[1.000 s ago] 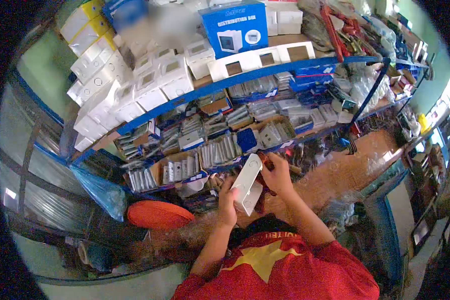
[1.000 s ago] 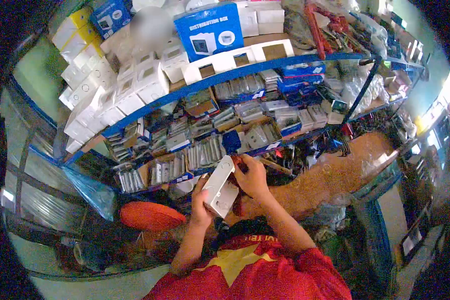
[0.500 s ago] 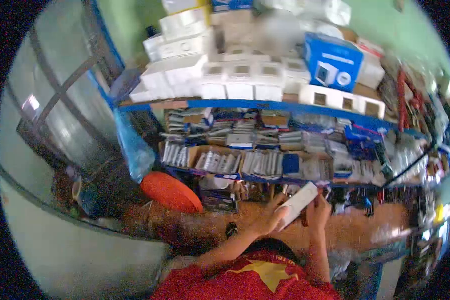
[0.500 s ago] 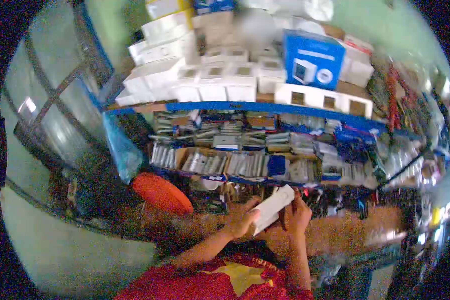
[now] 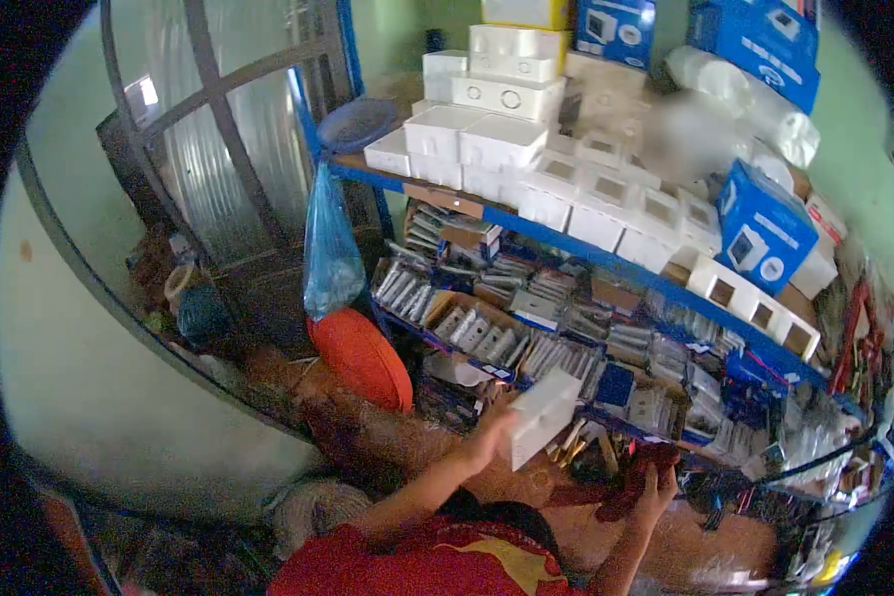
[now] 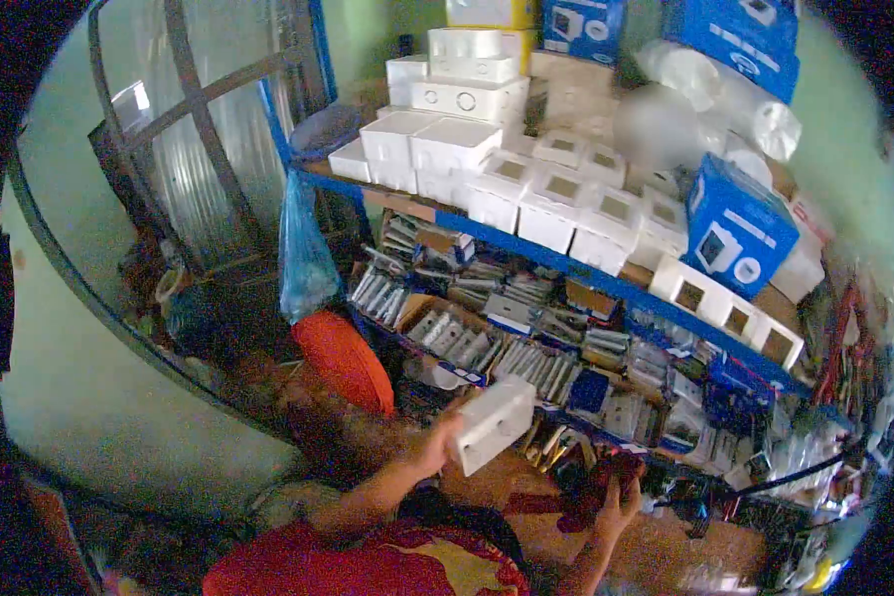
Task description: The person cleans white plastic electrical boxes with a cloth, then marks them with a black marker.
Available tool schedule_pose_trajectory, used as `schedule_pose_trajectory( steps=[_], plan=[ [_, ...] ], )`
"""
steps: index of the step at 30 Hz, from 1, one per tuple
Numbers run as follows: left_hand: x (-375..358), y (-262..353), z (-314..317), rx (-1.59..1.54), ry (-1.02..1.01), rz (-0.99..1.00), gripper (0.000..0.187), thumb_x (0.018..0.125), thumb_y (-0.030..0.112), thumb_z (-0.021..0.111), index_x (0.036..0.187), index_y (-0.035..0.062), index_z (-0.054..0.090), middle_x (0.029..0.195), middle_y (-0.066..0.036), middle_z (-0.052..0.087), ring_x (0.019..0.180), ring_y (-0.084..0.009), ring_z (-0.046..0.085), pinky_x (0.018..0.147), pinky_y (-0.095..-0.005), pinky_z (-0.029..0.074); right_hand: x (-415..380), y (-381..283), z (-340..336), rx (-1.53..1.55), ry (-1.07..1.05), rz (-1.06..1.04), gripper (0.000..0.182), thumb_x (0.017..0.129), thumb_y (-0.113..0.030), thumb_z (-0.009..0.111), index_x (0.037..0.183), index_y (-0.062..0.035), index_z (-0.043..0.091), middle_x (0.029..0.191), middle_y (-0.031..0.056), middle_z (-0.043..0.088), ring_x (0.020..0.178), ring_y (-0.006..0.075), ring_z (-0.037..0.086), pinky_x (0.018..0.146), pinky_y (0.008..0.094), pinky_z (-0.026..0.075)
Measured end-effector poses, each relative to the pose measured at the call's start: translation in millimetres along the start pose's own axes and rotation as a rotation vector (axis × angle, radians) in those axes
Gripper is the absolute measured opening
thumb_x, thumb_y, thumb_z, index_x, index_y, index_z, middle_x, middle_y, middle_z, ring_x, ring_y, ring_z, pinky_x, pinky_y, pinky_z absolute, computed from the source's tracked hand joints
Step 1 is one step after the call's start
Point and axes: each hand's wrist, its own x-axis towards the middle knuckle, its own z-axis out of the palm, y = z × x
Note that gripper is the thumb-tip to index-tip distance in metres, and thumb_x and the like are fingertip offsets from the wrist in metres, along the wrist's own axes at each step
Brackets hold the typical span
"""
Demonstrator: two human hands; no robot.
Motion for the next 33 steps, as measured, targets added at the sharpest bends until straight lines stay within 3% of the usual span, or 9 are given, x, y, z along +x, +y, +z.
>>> schedule_pose_trajectory(
  steps=[1, 4, 8, 9, 12, 15, 18, 27, 33],
  plan=[
    [-4.8, 10.4, -12.0, -0.241, 0.057, -0.162, 0.053, 0.087, 0.042, 0.052, 0.128, 0.0085, 0.051, 0.113, -0.009, 0.061, 0.101, -0.0236, 0.059, 0.089, -0.0402, 0.047, 3.4, -6.4, -1.6, -0.123, -0.011, -0.002, 0.034, 0.090, -0.009, 0.061, 0.121, 0.0027, 0.057, 0.109, 0.0069, 0.063, 0.092, 0.0160, 0.058, 0.083, 0.0289, 0.049],
    [-22.1, 72.9, -46.1, -0.731, -0.054, -0.083, 0.065, 0.086, 0.050, 0.048, 0.137, 0.0086, 0.046, 0.129, -0.013, 0.056, 0.117, -0.0303, 0.055, 0.099, -0.0466, 0.043, 22.9, 38.9, -9.8, 0.015, -0.098, 0.007, 0.039, 0.090, -0.010, 0.062, 0.126, 0.0033, 0.054, 0.112, 0.0083, 0.063, 0.094, 0.0170, 0.059, 0.085, 0.0298, 0.049],
    [-39.6, 158.6, -91.6, -0.727, -0.118, 0.367, 0.078, 0.088, 0.061, 0.040, 0.141, 0.0049, 0.039, 0.138, -0.014, 0.049, 0.125, -0.0320, 0.049, 0.104, -0.0488, 0.038, 16.0, 45.6, 33.9, 0.038, -0.073, 0.035, 0.045, 0.089, -0.009, 0.062, 0.130, 0.0046, 0.049, 0.116, 0.0104, 0.062, 0.098, 0.0201, 0.059, 0.088, 0.0326, 0.048],
    [-39.0, 175.7, -109.6, -0.611, 0.005, 0.466, 0.080, 0.088, 0.063, 0.040, 0.142, 0.0040, 0.037, 0.139, -0.015, 0.048, 0.126, -0.0315, 0.048, 0.104, -0.0481, 0.038, 15.1, 94.0, 28.7, -0.090, 0.171, 0.060, 0.045, 0.089, -0.007, 0.061, 0.131, 0.0041, 0.048, 0.122, 0.0118, 0.059, 0.102, 0.0208, 0.057, 0.090, 0.0332, 0.047],
    [-17.1, 240.8, -140.4, -0.032, 0.338, 0.755, 0.081, 0.087, 0.063, 0.043, 0.140, 0.0012, 0.039, 0.138, -0.016, 0.049, 0.125, -0.0301, 0.048, 0.105, -0.0460, 0.037, 17.8, 63.0, 69.1, -0.077, 0.014, 0.165, 0.044, 0.089, -0.005, 0.061, 0.130, 0.0040, 0.048, 0.128, 0.0132, 0.054, 0.108, 0.0203, 0.054, 0.092, 0.0332, 0.046],
    [20.8, 330.9, -148.6, 0.659, 0.356, 1.080, 0.074, 0.077, 0.049, 0.064, 0.131, 0.0004, 0.051, 0.135, -0.017, 0.050, 0.125, -0.0301, 0.047, 0.104, -0.0453, 0.037, 31.9, 87.1, 76.0, 0.003, -0.108, 0.166, 0.038, 0.090, -0.003, 0.059, 0.126, 0.0039, 0.052, 0.124, 0.0129, 0.057, 0.106, 0.0201, 0.056, 0.090, 0.0336, 0.047],
    [45.1, 399.8, -120.1, 1.662, 0.576, 1.251, 0.068, 0.063, 0.034, 0.080, 0.123, 0.0085, 0.060, 0.132, -0.017, 0.051, 0.123, -0.0369, 0.044, 0.103, -0.0459, 0.038, 24.7, 70.1, 122.9, 0.002, 0.168, 0.050, 0.021, 0.092, -0.009, 0.057, 0.109, 0.0027, 0.062, 0.096, 0.0031, 0.064, 0.083, 0.0125, 0.057, 0.075, 0.0285, 0.046],
    [177.8, 472.3, -167.9, 1.641, 0.101, 1.143, 0.065, 0.061, 0.041, 0.084, 0.112, 0.0064, 0.064, 0.125, -0.015, 0.055, 0.117, -0.0371, 0.047, 0.102, -0.0436, 0.039, -6.9, -23.9, 229.3, 0.128, 0.322, 0.036, 0.019, 0.092, -0.012, 0.058, 0.100, 0.0044, 0.061, 0.090, 0.0028, 0.060, 0.084, 0.0128, 0.051, 0.076, 0.0291, 0.043],
    [216.8, 476.3, -156.8, 1.606, -0.064, 1.027, 0.069, 0.062, 0.046, 0.083, 0.114, 0.0053, 0.064, 0.128, -0.015, 0.054, 0.119, -0.0368, 0.048, 0.104, -0.0430, 0.038, -20.4, 5.6, 224.2, 0.141, 0.369, 0.104, 0.019, 0.094, -0.017, 0.056, 0.092, 0.0009, 0.062, 0.082, 0.0007, 0.059, 0.071, 0.0108, 0.049, 0.063, 0.0264, 0.040]
  ],
)
